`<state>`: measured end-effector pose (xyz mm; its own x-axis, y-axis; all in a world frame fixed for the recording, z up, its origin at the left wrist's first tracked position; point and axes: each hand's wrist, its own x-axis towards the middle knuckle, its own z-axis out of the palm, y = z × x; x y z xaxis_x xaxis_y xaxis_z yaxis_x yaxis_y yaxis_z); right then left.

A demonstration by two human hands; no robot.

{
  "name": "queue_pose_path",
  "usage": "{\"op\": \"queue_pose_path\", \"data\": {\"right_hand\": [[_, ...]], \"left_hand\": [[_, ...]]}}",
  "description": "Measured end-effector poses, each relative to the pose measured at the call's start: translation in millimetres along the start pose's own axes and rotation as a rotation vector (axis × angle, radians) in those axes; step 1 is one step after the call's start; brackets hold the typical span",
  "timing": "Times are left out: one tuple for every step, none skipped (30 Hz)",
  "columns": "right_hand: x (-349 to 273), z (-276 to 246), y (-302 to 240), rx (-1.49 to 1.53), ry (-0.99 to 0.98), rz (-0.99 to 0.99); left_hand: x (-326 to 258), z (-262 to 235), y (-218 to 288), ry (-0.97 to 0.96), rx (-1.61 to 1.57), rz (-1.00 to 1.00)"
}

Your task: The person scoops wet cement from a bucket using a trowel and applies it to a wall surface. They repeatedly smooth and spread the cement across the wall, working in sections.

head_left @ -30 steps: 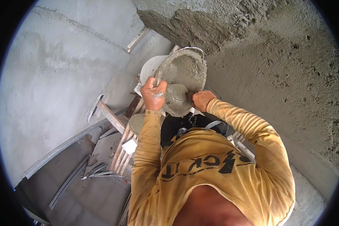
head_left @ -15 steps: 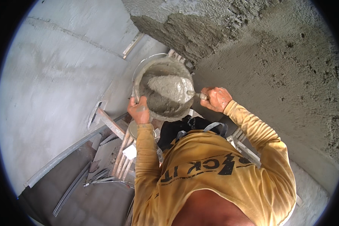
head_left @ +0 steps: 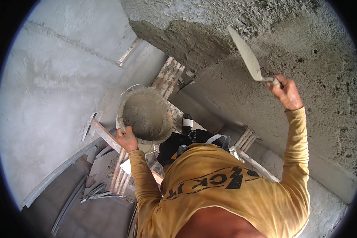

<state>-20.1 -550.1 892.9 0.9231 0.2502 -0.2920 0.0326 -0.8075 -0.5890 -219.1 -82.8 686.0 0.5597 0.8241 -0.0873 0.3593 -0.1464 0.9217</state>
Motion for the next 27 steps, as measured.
{"op": "queue_pose_path", "data": {"right_hand": [[-7,2,6,-0.023,0.016,-0.005],[-5,17,24,0.051,-0.020,0.098],[1,38,33,-0.114,-0.068,0.113],[11,65,50,-0.281,-0.091,0.109],[26,96,68,-0.442,-0.119,0.099],[39,125,79,-0.487,-0.166,0.141],[56,150,94,-0.529,-0.211,0.177],[73,170,115,-0.534,-0.254,0.209],[88,187,134,-0.535,-0.299,0.242],[99,201,149,-0.529,-0.269,0.319],[111,209,157,-0.527,-0.238,0.388],[119,212,166,-0.525,-0.203,0.461],[120,218,164,-0.504,-0.198,0.457],[118,212,151,-0.491,-0.189,0.458],[114,205,139,-0.478,-0.177,0.463],[107,190,127,-0.461,-0.132,0.410],[94,174,114,-0.450,-0.084,0.361],[83,159,103,-0.437,-0.036,0.306],[74,144,94,-0.405,-0.002,0.290],[65,132,85,-0.373,0.029,0.273],[56,121,77,-0.340,0.060,0.255],[47,110,70,-0.304,0.098,0.243],[38,99,65,-0.265,0.131,0.228],[30,89,59,-0.225,0.162,0.210],[21,78,53,-0.209,0.184,0.226],[13,70,46,-0.184,0.198,0.236],[6,63,39,-0.159,0.211,0.246]], "left_hand": [[-1,0,-3,0.010,-0.012,-0.001],[-1,3,-6,0.019,-0.031,-0.002],[-2,4,-9,0.024,-0.037,-0.014],[-4,5,-10,0.017,-0.045,-0.021],[-6,3,-11,0.016,-0.047,-0.025],[-8,1,-10,0.016,-0.048,-0.030],[-10,0,-7,0.019,-0.070,-0.048],[-13,0,-2,0.019,-0.093,-0.068],[-15,-1,3,0.015,-0.113,-0.087],[-17,-2,7,0.021,-0.155,-0.097],[-20,-1,11,0.036,-0.201,-0.108],[-22,2,13,0.045,-0.250,-0.119],[-21,-5,7,0.051,-0.211,-0.110],[-22,-12,4,0.059,-0.194,-0.120],[-22,-17,2,0.064,-0.179,-0.129],[-23,-17,0,0.062,-0.181,-0.142],[-25,-13,-2,0.057,-0.168,-0.134],[-25,-10,-2,0.055,-0.155,-0.122],[-24,-6,-3,0.051,-0.142,-0.109],[-24,-4,-7,0.049,-0.126,-0.097],[-23,-1,-12,0.047,-0.109,-0.086],[-22,1,-19,0.045,-0.096,-0.074],[-21,2,-24,0.049,-0.065,-0.064],[-21,4,-29,0.062,-0.099,-0.073],[-21,9,-28,0.072,-0.135,-0.086],[-19,10,-28,0.090,-0.162,-0.097],[-18,10,-32,0.087,-0.180,-0.111]]}}
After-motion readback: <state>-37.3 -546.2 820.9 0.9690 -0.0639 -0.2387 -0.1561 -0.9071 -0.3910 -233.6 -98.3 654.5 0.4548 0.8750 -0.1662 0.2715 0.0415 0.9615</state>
